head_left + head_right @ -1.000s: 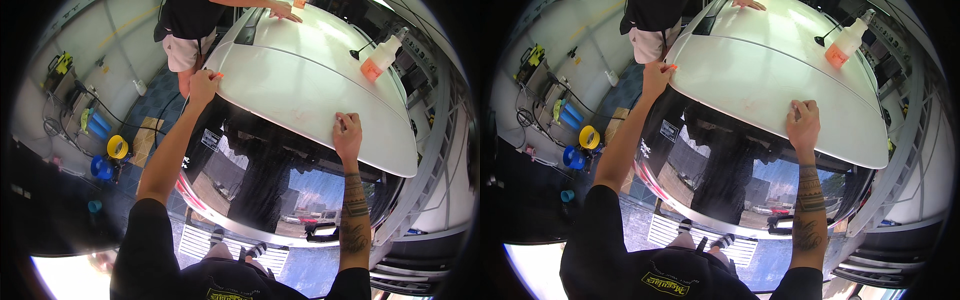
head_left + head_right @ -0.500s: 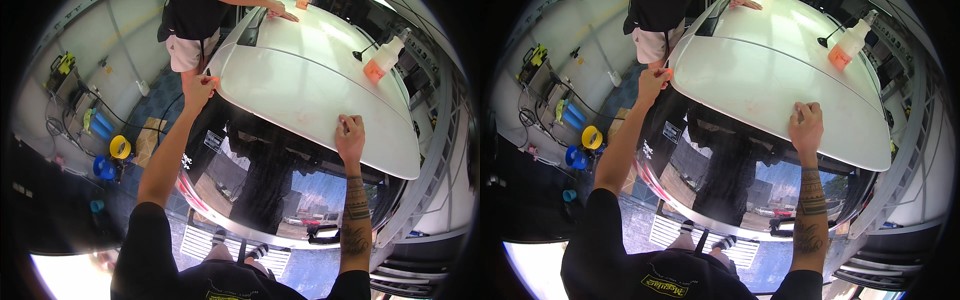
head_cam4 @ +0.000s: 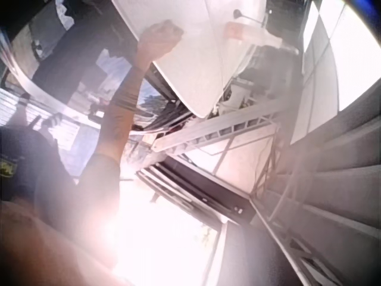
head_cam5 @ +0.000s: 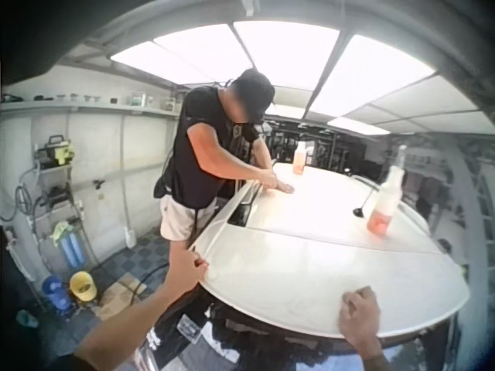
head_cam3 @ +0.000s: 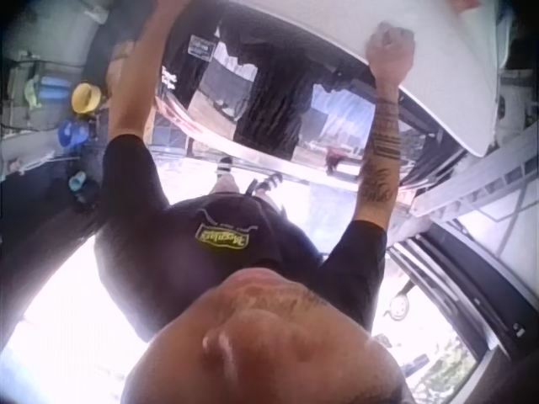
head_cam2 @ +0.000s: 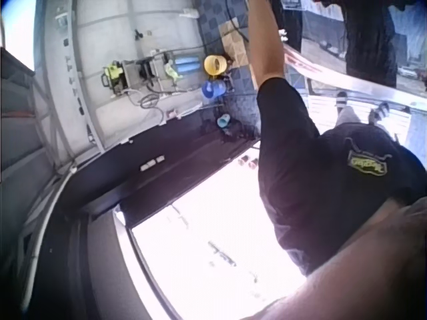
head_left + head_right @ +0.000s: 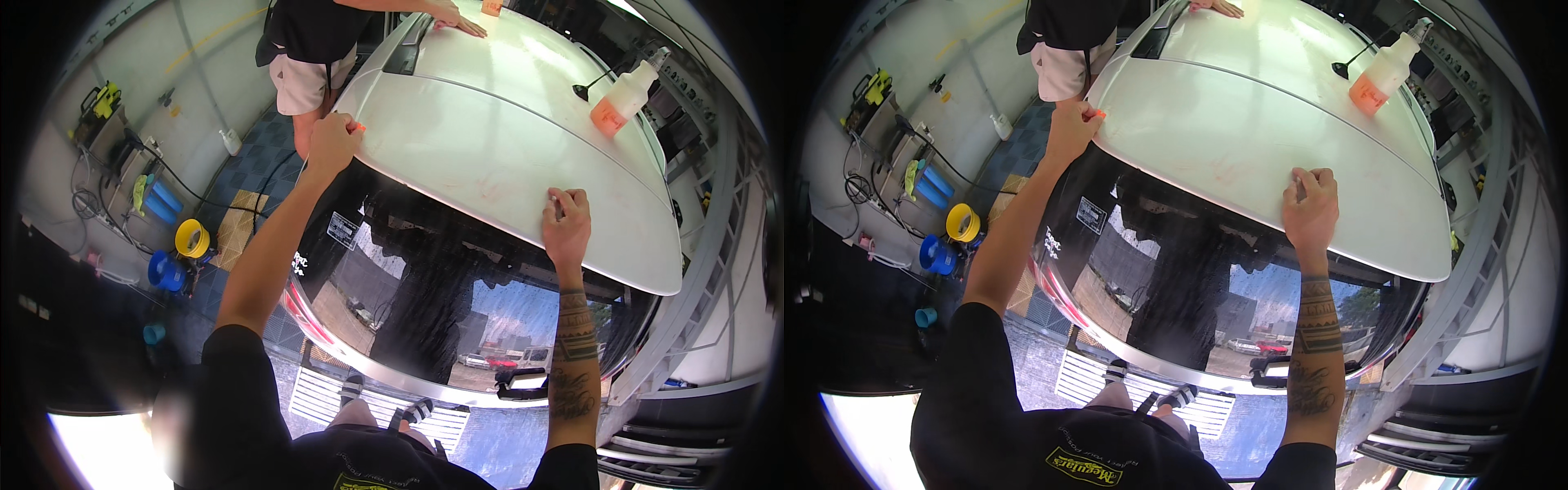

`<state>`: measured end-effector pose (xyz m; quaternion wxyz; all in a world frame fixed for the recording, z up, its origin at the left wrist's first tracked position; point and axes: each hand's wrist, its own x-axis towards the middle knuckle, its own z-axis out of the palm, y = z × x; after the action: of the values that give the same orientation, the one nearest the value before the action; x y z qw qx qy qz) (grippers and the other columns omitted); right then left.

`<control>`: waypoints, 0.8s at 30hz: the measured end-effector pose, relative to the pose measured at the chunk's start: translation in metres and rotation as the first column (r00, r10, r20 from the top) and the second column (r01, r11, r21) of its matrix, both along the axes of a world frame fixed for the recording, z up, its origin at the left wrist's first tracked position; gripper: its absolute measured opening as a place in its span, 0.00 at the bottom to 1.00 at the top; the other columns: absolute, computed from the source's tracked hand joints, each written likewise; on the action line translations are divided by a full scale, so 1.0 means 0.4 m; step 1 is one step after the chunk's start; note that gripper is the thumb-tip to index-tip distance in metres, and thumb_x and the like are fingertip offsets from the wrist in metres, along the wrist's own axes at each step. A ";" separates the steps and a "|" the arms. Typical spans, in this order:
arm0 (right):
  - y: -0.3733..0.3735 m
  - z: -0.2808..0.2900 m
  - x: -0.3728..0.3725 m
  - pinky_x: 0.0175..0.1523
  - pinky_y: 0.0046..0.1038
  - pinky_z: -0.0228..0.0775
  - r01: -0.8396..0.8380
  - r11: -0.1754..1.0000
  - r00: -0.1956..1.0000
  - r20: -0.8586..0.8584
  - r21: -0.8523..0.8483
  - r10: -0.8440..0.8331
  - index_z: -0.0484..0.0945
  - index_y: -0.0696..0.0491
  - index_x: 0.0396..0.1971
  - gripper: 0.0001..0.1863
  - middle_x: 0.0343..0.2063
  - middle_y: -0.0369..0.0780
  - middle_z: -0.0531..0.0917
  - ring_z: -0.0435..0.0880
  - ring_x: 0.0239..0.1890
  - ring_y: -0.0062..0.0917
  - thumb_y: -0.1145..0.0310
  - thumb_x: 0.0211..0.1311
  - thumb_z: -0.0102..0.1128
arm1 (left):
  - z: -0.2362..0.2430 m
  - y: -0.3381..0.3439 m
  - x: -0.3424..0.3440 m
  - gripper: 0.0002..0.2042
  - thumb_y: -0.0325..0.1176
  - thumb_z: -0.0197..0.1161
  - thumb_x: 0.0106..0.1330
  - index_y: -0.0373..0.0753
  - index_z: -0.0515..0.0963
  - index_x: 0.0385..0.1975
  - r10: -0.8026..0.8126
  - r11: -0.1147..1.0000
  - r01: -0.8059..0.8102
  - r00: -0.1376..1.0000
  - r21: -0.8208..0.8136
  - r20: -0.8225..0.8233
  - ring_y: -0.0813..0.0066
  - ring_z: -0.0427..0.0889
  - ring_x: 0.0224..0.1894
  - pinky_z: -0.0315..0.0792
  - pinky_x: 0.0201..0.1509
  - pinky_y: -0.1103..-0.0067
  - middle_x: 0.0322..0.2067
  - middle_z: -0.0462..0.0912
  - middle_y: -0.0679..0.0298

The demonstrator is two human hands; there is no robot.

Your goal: The person applies a white vinyl wrap to the roof of a white car. They smooth the material with their hands and a squeegee, then spray a liquid solution from a bottle onto the surface and continue smoothing to remove bubbles and ensure adhesion.

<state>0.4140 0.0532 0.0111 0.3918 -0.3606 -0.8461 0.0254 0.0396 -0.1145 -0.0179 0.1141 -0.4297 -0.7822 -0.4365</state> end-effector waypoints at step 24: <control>0.005 0.001 0.002 0.44 0.34 0.72 -0.004 1.000 1.000 0.019 -0.009 0.005 0.82 0.55 0.37 0.11 0.35 0.41 0.76 0.78 0.38 0.34 0.75 0.54 0.57 | -0.137 -0.058 0.074 0.08 0.25 0.61 0.66 0.30 0.79 0.42 -0.301 0.755 -0.229 0.712 0.614 0.635 0.83 0.79 0.28 0.77 0.34 0.85 0.29 0.80 0.65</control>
<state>0.4146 0.0551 0.0116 0.3821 -0.3606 -0.8504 0.0267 0.0694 -0.1376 -0.0726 -0.0579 -0.1793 -0.5518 -0.8124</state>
